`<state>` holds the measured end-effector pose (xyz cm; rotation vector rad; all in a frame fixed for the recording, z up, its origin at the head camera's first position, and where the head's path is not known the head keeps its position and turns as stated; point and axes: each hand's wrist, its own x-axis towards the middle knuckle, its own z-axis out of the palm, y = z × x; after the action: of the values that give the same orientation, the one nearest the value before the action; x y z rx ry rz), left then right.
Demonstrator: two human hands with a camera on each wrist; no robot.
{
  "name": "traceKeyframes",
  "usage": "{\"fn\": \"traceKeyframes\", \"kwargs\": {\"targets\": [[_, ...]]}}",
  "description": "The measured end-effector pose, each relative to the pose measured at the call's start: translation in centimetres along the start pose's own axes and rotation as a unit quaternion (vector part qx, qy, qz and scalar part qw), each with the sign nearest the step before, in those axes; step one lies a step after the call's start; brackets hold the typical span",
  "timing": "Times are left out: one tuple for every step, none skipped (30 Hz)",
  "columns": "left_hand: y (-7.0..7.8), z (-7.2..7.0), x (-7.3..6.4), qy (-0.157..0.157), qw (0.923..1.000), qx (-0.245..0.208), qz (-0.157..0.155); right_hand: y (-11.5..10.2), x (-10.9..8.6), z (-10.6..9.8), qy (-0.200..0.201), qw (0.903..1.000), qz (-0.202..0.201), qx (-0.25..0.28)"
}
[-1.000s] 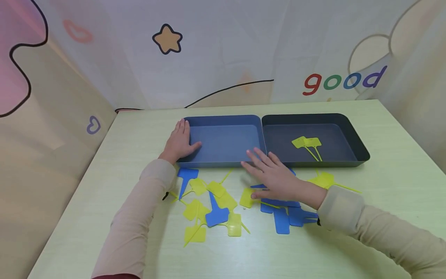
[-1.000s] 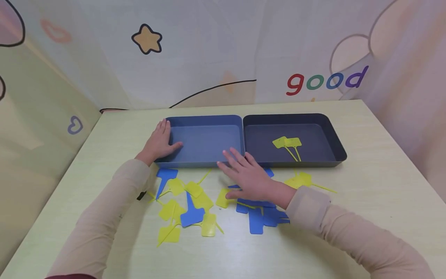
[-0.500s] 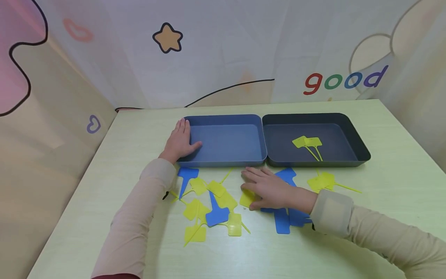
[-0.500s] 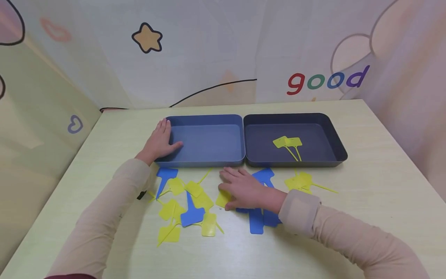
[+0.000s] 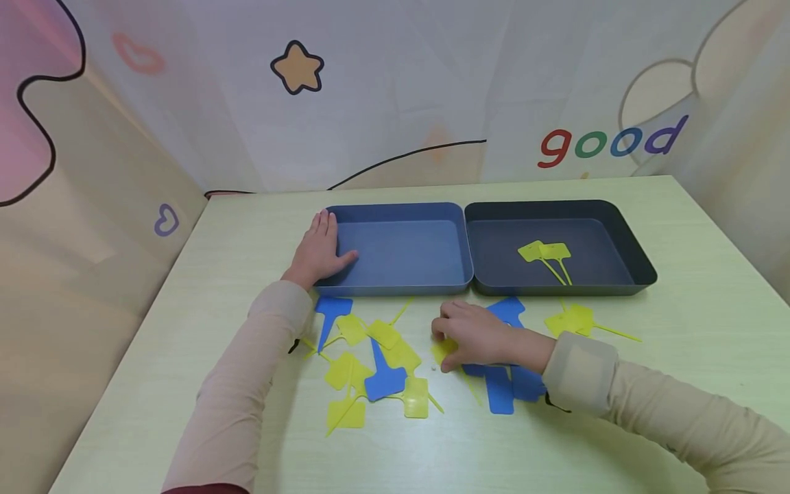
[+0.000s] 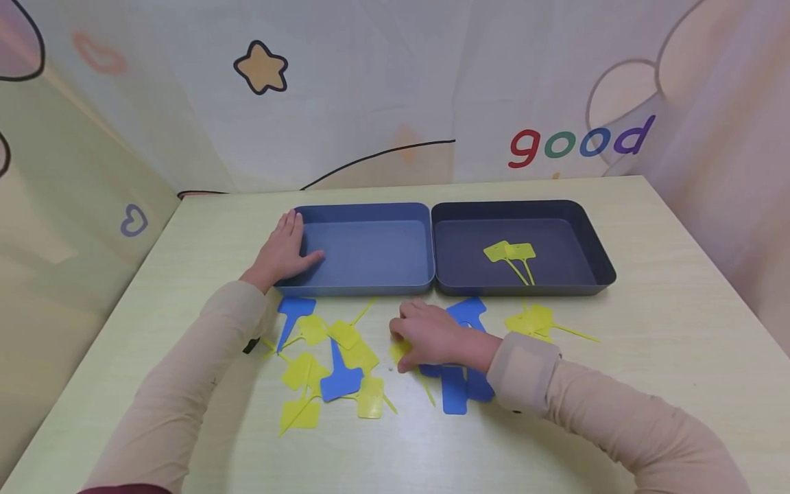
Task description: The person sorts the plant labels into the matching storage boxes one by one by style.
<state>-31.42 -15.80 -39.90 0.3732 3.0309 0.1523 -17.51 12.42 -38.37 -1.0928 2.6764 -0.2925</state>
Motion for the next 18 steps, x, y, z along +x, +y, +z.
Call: {"fn": "traceKeyframes", "kwargs": {"targets": [[0.0,0.0,0.0,0.001,1.0,0.0,0.001,0.0,0.0,-0.1,-0.004,1.0,0.002,0.007],[0.0,0.0,0.0,0.002,1.0,0.001,0.002,-0.1,0.1,-0.1,-0.01,0.9999,0.005,0.012],[0.0,0.0,0.0,0.002,1.0,0.002,0.002,-0.1,0.1,-0.2,-0.016,0.9997,0.008,0.017],[0.0,0.0,0.0,0.003,1.0,0.002,0.002,-0.1,0.2,-0.2,-0.021,0.9995,0.01,0.019],[0.0,0.0,0.0,0.004,1.0,0.002,0.002,-0.1,0.3,-0.2,-0.026,0.9993,0.012,0.024],[0.1,0.0,0.0,0.004,1.0,0.002,0.002,-0.2,0.3,-0.2,-0.033,0.9989,0.017,0.029],[0.1,0.0,0.0,0.005,1.0,0.003,0.003,-0.2,0.4,-0.3,-0.038,0.9985,0.022,0.033],[0.0,0.0,0.0,0.005,1.0,0.003,0.003,-0.2,0.5,-0.3,-0.043,0.9979,0.028,0.038],[0.1,0.0,0.0,0.005,1.0,0.003,0.003,-0.2,0.6,-0.4,-0.048,0.9973,0.035,0.042],[0.1,0.0,0.0,0.005,1.0,0.004,0.002,-0.2,0.7,-0.4,-0.053,0.9966,0.044,0.047],[0.1,0.0,0.0,0.004,1.0,0.003,0.001,-0.2,0.8,-0.5,-0.057,0.9957,0.052,0.05],[0.1,-0.1,0.0,0.003,1.0,0.002,0.0,-0.3,0.9,-0.6,-0.061,0.9947,0.061,0.056],[0.1,-0.1,0.0,0.002,1.0,0.003,-0.001,-0.2,0.9,-0.6,-0.065,0.994,0.066,0.058],[0.1,-0.1,0.0,0.001,1.0,0.002,-0.001,-0.2,1.0,-0.7,-0.068,0.9933,0.069,0.063],[0.1,-0.1,0.0,0.0,1.0,0.001,-0.003,-0.1,1.1,-0.7,-0.072,0.9923,0.071,0.071],[0.1,-0.1,0.0,-0.001,1.0,0.001,-0.003,0.0,1.1,-0.8,-0.076,0.9908,0.073,0.084],[0.1,-0.1,-0.1,-0.001,1.0,0.001,-0.003,0.1,1.1,-0.8,-0.079,0.9892,0.073,0.099],[0.2,-0.2,-0.1,-0.001,1.0,0.002,-0.003,0.3,1.1,-0.9,-0.083,0.9868,0.072,0.119]]}}
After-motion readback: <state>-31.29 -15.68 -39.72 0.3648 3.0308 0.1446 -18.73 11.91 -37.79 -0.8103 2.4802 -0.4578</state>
